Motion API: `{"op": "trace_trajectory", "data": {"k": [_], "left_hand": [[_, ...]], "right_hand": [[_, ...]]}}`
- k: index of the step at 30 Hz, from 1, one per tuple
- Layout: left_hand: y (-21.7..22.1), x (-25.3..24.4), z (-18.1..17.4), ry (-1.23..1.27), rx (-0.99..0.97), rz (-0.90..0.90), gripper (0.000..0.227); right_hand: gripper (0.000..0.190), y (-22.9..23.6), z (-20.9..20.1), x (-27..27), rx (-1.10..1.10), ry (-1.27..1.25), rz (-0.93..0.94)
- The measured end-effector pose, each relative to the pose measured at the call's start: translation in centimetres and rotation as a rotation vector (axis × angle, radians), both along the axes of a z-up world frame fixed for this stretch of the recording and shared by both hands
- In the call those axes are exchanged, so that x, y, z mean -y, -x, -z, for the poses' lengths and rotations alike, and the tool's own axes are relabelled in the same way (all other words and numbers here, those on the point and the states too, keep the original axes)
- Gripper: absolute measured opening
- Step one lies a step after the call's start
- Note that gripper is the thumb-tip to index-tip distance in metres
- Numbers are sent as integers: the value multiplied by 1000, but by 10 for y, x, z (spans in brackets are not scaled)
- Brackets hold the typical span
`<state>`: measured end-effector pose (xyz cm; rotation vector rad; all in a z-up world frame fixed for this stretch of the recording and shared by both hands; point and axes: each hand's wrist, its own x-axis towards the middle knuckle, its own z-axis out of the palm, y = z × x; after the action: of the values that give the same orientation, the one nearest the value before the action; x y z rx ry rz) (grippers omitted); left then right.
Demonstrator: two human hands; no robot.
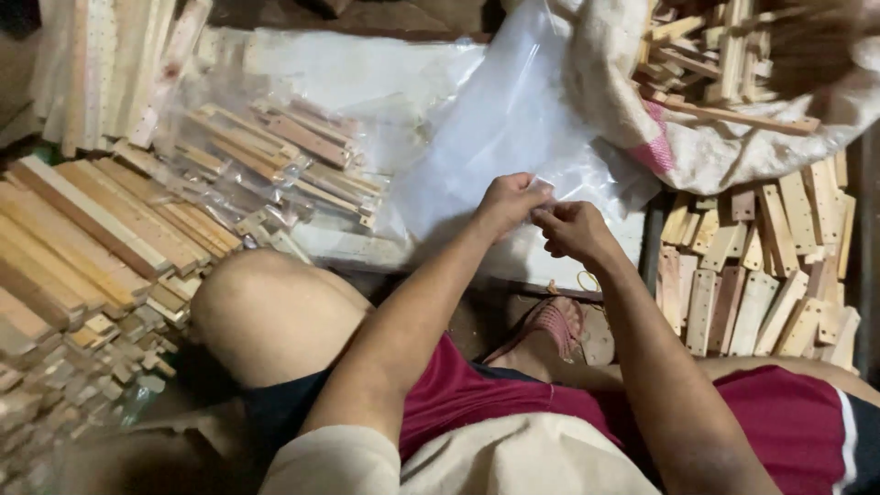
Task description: The person places wooden pieces into plastic bags and closes them.
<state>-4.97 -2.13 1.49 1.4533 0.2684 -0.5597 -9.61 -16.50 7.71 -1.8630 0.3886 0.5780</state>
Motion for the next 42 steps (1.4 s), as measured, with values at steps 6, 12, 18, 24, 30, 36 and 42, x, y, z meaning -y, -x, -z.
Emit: {"op": "trace_trajectory", "data": {"k": [6, 12, 18, 24, 30, 36, 42], "left_hand": [[-21, -121, 10, -825, 95, -269, 34], [12, -324, -31, -1231, -155, -987, 33], [77, -354, -81, -1198, -263, -988, 43], [98, -371, 63, -970, -429, -1026, 65], [101, -368, 78, -778, -472, -1043, 55], [84, -350, 7, -713, -152, -1197, 51], [25, -408, -83, -474, 279, -1359, 73]], "right_hand": [[38, -24, 26, -21, 64, 444, -289], [43, -14, 1, -172, 163, 57, -516], [53, 3, 77, -307, 148, -30, -705], [56, -2, 158, -381, 194, 0, -751], [56, -3, 154, -416, 246, 192, -805], [19, 4, 71, -418, 325, -258, -460], [36, -61, -21, -462, 688, -130, -713]]}}
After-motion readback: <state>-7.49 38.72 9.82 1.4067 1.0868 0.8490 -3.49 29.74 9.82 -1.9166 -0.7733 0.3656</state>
